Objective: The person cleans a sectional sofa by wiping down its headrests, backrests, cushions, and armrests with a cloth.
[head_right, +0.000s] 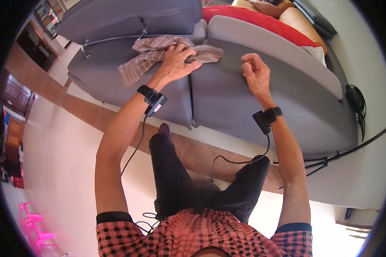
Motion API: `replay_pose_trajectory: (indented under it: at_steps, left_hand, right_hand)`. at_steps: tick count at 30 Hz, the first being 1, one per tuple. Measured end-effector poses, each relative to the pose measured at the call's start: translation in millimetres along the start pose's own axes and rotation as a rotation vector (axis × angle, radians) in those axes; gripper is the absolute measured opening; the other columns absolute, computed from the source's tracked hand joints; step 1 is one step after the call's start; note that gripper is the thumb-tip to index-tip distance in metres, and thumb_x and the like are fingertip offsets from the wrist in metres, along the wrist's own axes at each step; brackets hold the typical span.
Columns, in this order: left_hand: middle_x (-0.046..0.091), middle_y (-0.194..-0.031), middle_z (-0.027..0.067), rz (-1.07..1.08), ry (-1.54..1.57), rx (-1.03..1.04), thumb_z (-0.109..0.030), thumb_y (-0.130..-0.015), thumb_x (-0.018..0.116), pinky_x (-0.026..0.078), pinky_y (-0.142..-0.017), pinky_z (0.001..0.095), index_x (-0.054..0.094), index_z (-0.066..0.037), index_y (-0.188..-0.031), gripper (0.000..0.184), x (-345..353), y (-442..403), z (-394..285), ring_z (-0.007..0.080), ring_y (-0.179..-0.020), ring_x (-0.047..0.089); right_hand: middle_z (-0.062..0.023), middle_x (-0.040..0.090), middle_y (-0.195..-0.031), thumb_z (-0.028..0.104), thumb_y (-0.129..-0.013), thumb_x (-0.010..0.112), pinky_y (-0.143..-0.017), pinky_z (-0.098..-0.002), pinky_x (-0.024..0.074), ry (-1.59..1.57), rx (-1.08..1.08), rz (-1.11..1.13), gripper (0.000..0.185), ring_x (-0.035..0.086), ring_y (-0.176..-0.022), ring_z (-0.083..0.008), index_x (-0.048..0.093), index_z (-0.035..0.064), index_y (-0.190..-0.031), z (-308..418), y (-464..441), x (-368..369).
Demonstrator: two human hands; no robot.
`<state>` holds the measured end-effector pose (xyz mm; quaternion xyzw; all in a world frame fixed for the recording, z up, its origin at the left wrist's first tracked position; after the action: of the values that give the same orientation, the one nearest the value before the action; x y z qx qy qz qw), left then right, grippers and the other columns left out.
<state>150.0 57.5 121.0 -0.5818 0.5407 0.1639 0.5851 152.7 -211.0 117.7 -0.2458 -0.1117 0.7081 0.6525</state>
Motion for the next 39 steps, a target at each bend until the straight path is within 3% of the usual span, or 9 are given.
replay_pose_trajectory:
  at_steps: [4, 5, 9, 12, 13, 19, 25, 31, 39]
  left_hand:
    - [0.055, -0.115, 0.0131, -0.069, 0.101, -0.037, -0.028, -0.083, 0.066, 0.041, -0.09, 0.0472, 0.059, -0.01, -0.114, 0.036, -7, 5, -5, 0.0376, -0.105, 0.048]
    - [0.054, -0.114, 0.0136, -0.155, 0.113, -0.002, -0.027, -0.079, 0.07, 0.04, -0.091, 0.0484, 0.054, -0.011, -0.121, 0.048, -5, 6, -4, 0.037, -0.106, 0.047]
    - [0.052, -0.119, 0.0186, -0.322, -0.252, 0.03, -0.039, -0.073, 0.075, 0.035, -0.091, 0.0555, 0.049, -0.013, -0.132, 0.07, -24, 17, -5, 0.0416, -0.112, 0.044]
    - [0.051, -0.12, 0.019, -0.169, -0.206, -0.155, -0.045, -0.074, 0.073, 0.035, -0.091, 0.056, 0.048, -0.013, -0.134, 0.073, -16, 19, 23, 0.0429, -0.113, 0.043]
    - [0.054, -0.117, 0.0153, -0.216, -0.246, -0.136, -0.049, -0.071, 0.071, 0.036, -0.088, 0.0541, 0.055, -0.011, -0.128, 0.07, -14, 18, 24, 0.038, -0.107, 0.044]
    - [0.057, -0.107, 0.013, -0.302, -0.109, -0.106, -0.024, -0.076, 0.064, 0.041, -0.083, 0.0487, 0.062, -0.007, -0.11, 0.038, -17, 18, 31, 0.0363, -0.098, 0.05]
    - [0.058, -0.106, 0.0142, -0.317, -0.005, 0.044, -0.003, -0.077, 0.059, 0.044, -0.087, 0.0438, 0.062, -0.007, -0.11, 0.033, -63, 82, 38, 0.0361, -0.1, 0.053]
    - [0.062, -0.107, 0.0138, -0.388, -0.062, -0.05, 0.0, -0.08, 0.058, 0.044, -0.089, 0.0461, 0.061, -0.006, -0.11, 0.03, -86, 98, 112, 0.0367, -0.103, 0.054]
    - [0.064, -0.103, 0.019, -0.123, -0.268, -0.018, -0.003, -0.083, 0.051, 0.041, -0.093, 0.0476, 0.062, -0.003, -0.107, 0.026, -68, 37, 192, 0.0374, -0.1, 0.056]
  right_hand:
    - [0.0019, 0.055, -0.079, 0.004, -0.089, 0.051, -0.061, -0.0209, 0.0428, 0.018, -0.014, 0.007, 0.014, 0.047, -0.065, -0.0047, 0.06, 0.0025, -0.1, -1, -1, -2]
    - [0.0018, 0.055, -0.079, 0.004, -0.089, 0.051, -0.061, -0.0211, 0.0426, 0.0, -0.022, 0.013, 0.014, 0.047, -0.065, -0.0048, 0.06, 0.0023, -0.1, -1, -1, -2]
    - [0.0021, 0.052, -0.079, 0.001, -0.093, 0.047, -0.062, -0.019, 0.0386, 0.003, -0.016, 0.034, 0.015, 0.044, -0.065, -0.0043, 0.058, 0.0021, -0.103, 0, -1, 0]
    - [0.0021, 0.053, -0.08, 0.002, -0.093, 0.047, -0.062, -0.0191, 0.0385, 0.052, -0.007, 0.026, 0.014, 0.044, -0.065, -0.0041, 0.058, 0.0019, -0.103, 3, -1, 1]
    - [0.0019, 0.053, -0.079, 0.002, -0.092, 0.048, -0.061, -0.0198, 0.0396, 0.06, -0.004, 0.022, 0.014, 0.045, -0.065, -0.0044, 0.059, 0.0019, -0.102, 3, -2, 1]
    - [0.0012, 0.055, -0.079, 0.003, -0.09, 0.05, -0.061, -0.0206, 0.0422, 0.098, -0.016, 0.017, 0.014, 0.047, -0.065, -0.005, 0.059, 0.0018, -0.1, 5, -1, -1]
    - [0.0014, 0.052, -0.081, 0.003, -0.093, 0.046, -0.061, -0.0196, 0.038, 0.05, -0.032, 0.043, 0.014, 0.044, -0.066, -0.0049, 0.057, 0.0018, -0.103, 4, 1, 3]
    - [0.0012, 0.055, -0.08, 0.003, -0.092, 0.05, -0.062, -0.0202, 0.0425, 0.087, -0.037, 0.043, 0.013, 0.047, -0.066, -0.0046, 0.058, 0.0027, -0.102, 4, 0, 4]
    - [0.0023, 0.054, -0.082, 0.005, -0.094, 0.05, -0.061, -0.0196, 0.0415, 0.117, -0.015, 0.045, 0.012, 0.047, -0.069, -0.0035, 0.058, 0.0034, -0.103, 7, 3, 9]
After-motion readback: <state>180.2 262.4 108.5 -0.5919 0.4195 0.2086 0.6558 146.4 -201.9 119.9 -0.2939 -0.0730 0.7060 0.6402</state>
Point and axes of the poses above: each hand's wrist, its own y-axis away from the middle knuckle, its own x-axis out of the palm, z = x × y, the point moved 4 cm from there along -y, towards the middle knuckle
